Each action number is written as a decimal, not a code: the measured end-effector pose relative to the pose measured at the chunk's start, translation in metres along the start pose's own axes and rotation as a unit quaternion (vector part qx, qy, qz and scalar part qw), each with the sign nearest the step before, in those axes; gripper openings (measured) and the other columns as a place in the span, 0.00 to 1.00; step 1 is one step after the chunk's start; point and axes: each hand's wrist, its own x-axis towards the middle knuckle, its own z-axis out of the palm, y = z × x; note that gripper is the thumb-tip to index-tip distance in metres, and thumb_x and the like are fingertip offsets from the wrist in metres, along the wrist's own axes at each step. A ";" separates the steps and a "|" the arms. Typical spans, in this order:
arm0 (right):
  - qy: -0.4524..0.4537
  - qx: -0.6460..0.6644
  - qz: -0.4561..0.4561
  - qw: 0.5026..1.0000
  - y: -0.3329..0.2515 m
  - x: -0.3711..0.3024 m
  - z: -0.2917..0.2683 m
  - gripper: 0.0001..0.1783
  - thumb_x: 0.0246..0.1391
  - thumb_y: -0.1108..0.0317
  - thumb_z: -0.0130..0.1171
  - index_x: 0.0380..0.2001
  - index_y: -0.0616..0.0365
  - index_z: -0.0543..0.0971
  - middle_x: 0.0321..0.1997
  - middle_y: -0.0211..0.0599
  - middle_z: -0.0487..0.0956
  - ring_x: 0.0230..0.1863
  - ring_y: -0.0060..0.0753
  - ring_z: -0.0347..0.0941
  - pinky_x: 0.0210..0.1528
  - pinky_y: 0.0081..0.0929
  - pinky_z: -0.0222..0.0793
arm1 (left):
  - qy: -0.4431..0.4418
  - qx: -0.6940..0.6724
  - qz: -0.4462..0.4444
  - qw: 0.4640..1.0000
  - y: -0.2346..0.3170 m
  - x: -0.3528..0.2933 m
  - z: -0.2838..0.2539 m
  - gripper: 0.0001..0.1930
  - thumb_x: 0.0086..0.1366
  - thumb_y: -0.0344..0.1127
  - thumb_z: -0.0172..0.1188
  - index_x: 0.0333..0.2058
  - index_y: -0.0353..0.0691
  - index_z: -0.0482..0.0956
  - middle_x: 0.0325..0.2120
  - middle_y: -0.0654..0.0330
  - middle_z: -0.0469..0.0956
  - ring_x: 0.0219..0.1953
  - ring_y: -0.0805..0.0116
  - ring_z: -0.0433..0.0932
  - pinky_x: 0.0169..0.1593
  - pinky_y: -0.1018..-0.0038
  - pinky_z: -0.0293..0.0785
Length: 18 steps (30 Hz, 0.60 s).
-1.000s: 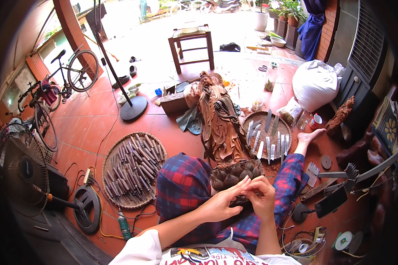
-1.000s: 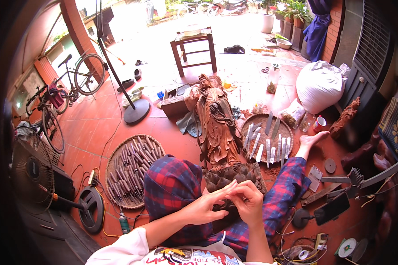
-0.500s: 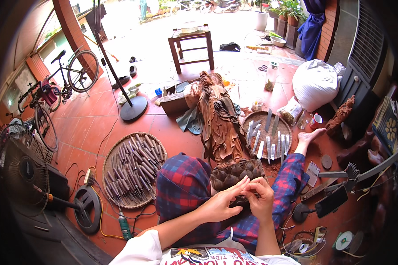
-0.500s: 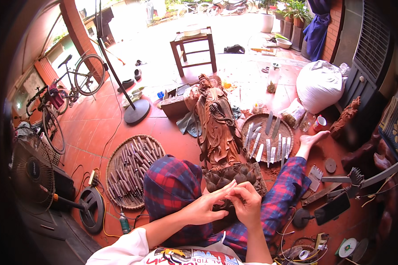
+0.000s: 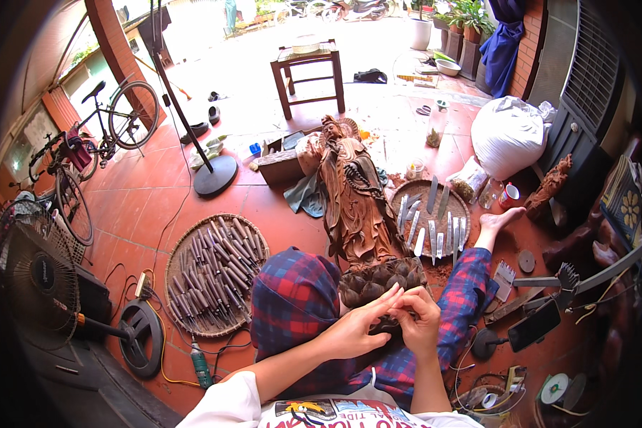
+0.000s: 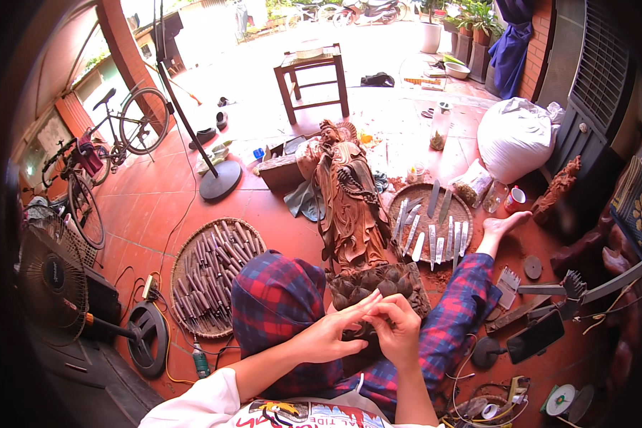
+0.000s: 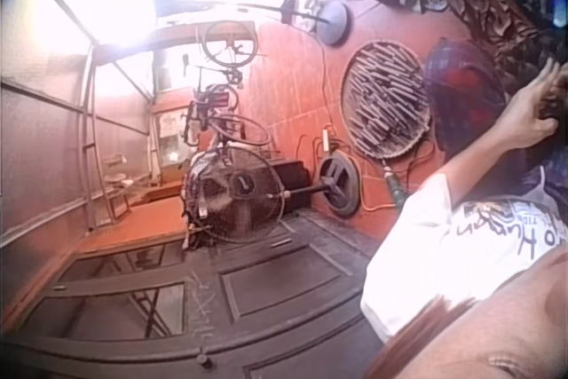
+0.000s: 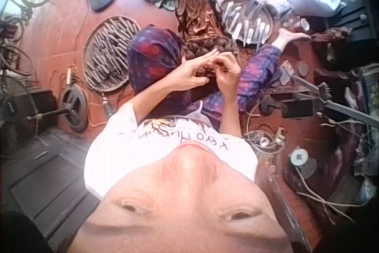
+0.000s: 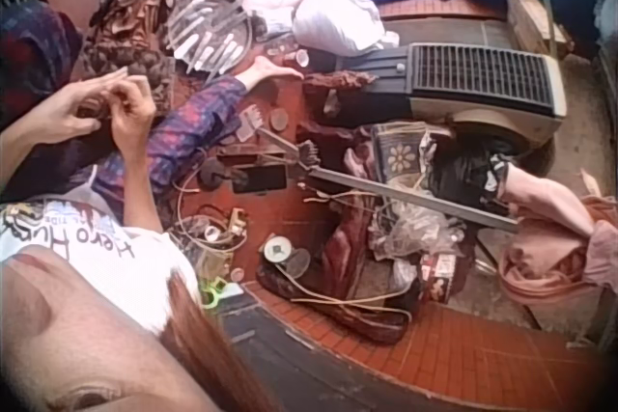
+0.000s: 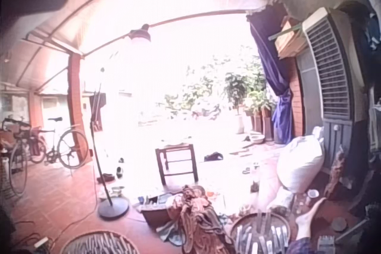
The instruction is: The person is carving a wooden sculpture of a figure, using various chisels and knives to refine the details of the face and clothing. They switch between different tools to shape the wood and occasionally pause to inspect the work.
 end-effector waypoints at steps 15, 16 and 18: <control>0.070 0.526 0.314 0.788 0.025 -0.025 0.019 0.05 0.59 0.74 0.59 0.38 0.62 0.80 0.36 0.44 0.83 0.37 0.36 0.82 0.43 0.33 0.80 | 0.178 0.297 0.096 0.933 0.002 0.008 0.015 0.45 0.45 0.21 0.56 0.67 0.36 0.57 0.68 0.40 0.51 0.65 0.42 0.62 0.61 0.58 0.64; 0.074 0.533 0.316 0.781 0.028 -0.026 0.021 0.06 0.58 0.75 0.59 0.39 0.64 0.80 0.36 0.45 0.83 0.37 0.37 0.82 0.43 0.34 0.80 | 0.183 0.307 0.092 0.929 0.001 0.007 0.016 0.45 0.45 0.21 0.57 0.67 0.36 0.56 0.68 0.40 0.51 0.65 0.42 0.62 0.61 0.58 0.64; 0.082 0.546 0.321 0.769 0.030 -0.028 0.023 0.07 0.58 0.76 0.59 0.39 0.67 0.80 0.37 0.47 0.83 0.38 0.38 0.82 0.43 0.34 0.81 | 0.193 0.327 0.084 0.921 -0.002 0.006 0.018 0.46 0.46 0.22 0.57 0.68 0.36 0.55 0.68 0.41 0.50 0.65 0.42 0.62 0.61 0.58 0.64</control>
